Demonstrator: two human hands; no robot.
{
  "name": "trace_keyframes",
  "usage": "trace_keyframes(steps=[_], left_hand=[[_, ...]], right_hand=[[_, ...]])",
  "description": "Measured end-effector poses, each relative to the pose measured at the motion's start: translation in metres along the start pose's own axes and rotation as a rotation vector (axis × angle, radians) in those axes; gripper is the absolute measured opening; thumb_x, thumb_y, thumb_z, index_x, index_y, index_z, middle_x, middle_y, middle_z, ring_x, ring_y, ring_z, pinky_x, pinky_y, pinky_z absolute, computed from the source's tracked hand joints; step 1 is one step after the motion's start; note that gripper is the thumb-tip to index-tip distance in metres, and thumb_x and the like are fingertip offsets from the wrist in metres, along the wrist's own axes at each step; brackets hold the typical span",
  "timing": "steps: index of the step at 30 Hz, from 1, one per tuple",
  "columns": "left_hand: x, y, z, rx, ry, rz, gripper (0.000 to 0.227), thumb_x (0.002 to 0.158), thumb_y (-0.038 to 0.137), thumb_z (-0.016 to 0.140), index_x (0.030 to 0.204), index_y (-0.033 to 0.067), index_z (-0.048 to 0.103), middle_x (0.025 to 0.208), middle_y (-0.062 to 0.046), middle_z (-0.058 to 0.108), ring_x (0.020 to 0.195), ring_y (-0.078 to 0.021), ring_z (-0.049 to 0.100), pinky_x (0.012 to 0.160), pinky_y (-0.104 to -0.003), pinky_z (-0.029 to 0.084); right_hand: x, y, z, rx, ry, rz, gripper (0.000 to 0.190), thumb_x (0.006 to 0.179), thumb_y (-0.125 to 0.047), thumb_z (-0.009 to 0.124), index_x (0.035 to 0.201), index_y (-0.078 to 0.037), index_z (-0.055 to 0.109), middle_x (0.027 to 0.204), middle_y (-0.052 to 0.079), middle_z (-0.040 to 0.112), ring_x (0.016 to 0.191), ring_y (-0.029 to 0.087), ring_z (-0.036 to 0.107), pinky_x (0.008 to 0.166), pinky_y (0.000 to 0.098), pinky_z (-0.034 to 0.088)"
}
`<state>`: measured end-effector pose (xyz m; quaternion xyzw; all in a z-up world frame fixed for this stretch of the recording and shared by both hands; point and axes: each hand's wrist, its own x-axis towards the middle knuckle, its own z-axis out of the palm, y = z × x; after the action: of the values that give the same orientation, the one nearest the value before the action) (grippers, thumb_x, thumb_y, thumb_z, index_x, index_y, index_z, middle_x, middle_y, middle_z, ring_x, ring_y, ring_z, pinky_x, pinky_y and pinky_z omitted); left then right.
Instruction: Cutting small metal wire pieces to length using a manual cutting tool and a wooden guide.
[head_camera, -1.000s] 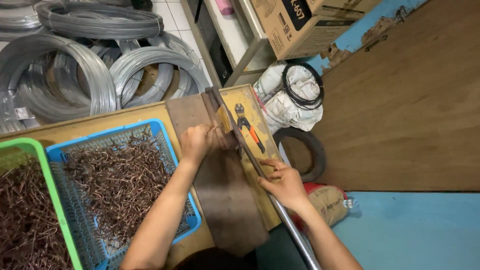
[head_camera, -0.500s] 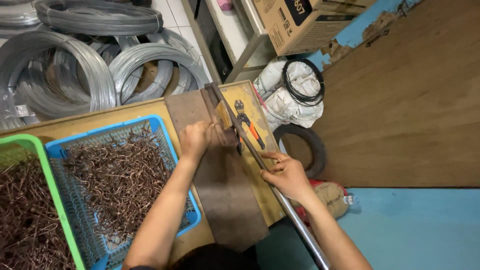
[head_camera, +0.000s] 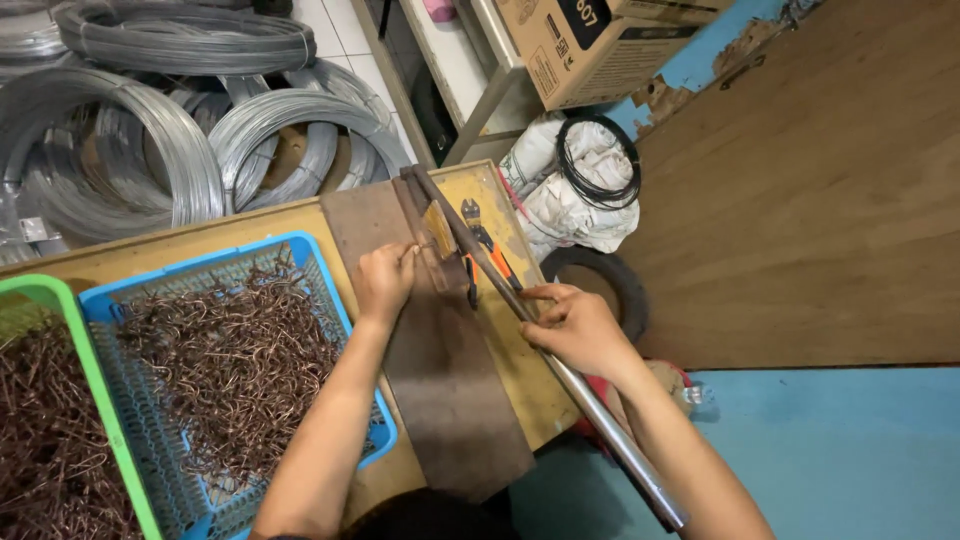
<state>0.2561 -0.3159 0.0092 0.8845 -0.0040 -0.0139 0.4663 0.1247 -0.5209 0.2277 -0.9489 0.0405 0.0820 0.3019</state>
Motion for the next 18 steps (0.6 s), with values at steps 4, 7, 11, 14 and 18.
trace_keyframes(steps=[4,7,11,14,18], left_hand=[[-0.002,-0.015,0.027,-0.035,0.028,-0.069,0.017,0.095,0.034,0.067,0.101,0.0277,0.081,0.097,0.0,0.078,0.097,-0.0281,0.074,0.087,-0.045,0.059],[-0.022,0.013,0.011,-0.16,0.073,-0.181,0.019,0.096,0.03,0.067,0.106,0.0212,0.081,0.101,-0.005,0.078,0.1,-0.0317,0.073,0.087,-0.046,0.058],[-0.022,0.004,0.028,-0.258,0.175,-0.151,0.02,0.094,0.026,0.073,0.106,0.0128,0.081,0.102,-0.012,0.078,0.102,-0.0358,0.072,0.087,-0.046,0.058],[-0.015,-0.005,0.034,-0.271,0.202,-0.093,0.019,0.094,0.025,0.074,0.107,0.0129,0.081,0.106,-0.011,0.078,0.105,-0.0353,0.071,0.089,-0.045,0.057],[-0.002,-0.011,0.036,-0.225,0.141,-0.03,0.022,0.096,0.029,0.072,0.11,0.0137,0.08,0.11,-0.009,0.077,0.109,-0.0326,0.07,0.094,-0.044,0.056]], right_hand=[[-0.006,0.005,0.015,0.007,-0.016,-0.019,0.022,0.071,-0.025,0.083,0.058,-0.009,0.077,0.115,0.007,0.079,0.113,0.037,0.07,0.091,0.0452,0.056],[-0.012,0.017,0.033,0.023,0.0,0.009,0.024,0.071,-0.025,0.084,0.056,-0.008,0.076,0.114,0.01,0.079,0.112,0.037,0.07,0.09,0.0445,0.056],[-0.017,0.031,0.052,0.036,0.0,0.036,0.027,0.072,-0.027,0.085,0.055,-0.008,0.075,0.116,0.005,0.079,0.113,0.034,0.07,0.092,0.041,0.057],[-0.019,0.029,0.054,0.053,0.018,0.02,0.026,0.072,-0.025,0.085,0.055,-0.008,0.075,0.114,0.004,0.08,0.113,0.033,0.071,0.092,0.0398,0.057],[-0.019,0.024,0.048,0.085,0.042,0.018,0.024,0.072,-0.025,0.086,0.056,-0.009,0.077,0.115,0.003,0.08,0.114,0.032,0.071,0.092,0.0389,0.057]])
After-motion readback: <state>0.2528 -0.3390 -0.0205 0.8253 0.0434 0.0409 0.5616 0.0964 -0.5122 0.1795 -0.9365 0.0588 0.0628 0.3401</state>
